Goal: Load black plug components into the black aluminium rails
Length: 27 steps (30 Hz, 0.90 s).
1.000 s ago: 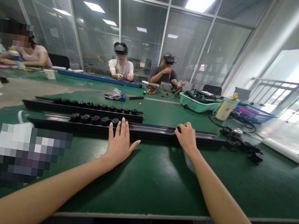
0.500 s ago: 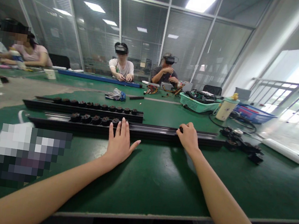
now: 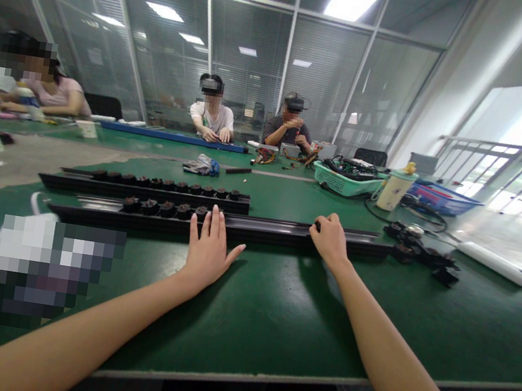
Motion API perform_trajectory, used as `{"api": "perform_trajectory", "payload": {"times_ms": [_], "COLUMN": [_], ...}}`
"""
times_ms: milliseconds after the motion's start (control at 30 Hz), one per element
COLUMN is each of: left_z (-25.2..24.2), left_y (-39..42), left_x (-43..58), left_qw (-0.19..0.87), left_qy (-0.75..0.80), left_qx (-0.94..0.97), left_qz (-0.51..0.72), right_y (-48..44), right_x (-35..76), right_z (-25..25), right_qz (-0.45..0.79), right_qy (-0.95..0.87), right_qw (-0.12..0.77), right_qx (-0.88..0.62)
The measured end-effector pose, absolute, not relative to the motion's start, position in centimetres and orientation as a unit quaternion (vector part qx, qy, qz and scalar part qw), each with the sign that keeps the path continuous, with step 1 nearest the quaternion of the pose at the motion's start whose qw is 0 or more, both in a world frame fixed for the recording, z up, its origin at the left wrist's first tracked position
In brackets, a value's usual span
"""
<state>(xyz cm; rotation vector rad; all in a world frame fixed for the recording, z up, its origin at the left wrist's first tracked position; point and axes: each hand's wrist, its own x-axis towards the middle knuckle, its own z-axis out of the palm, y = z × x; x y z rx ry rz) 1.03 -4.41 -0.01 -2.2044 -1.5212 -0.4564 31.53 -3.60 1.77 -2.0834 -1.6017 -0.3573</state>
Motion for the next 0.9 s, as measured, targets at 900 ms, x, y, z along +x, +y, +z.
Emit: {"api": "perform_trajectory", "payload": {"times_ms": [900], "left_z": [-0.2], "left_y": [-4.4], "left_x": [1.0], "left_qw": [0.219], "left_qy": [-0.546], "left_qx": [-0.792], "left_qz": [-0.163], "right_y": [-3.6], "right_x": [32.8], "right_z": [2.1], "right_qz": [-0.113], "right_qy": [-0.55], "right_qw": [0.238], "right_qx": [-0.792]}}
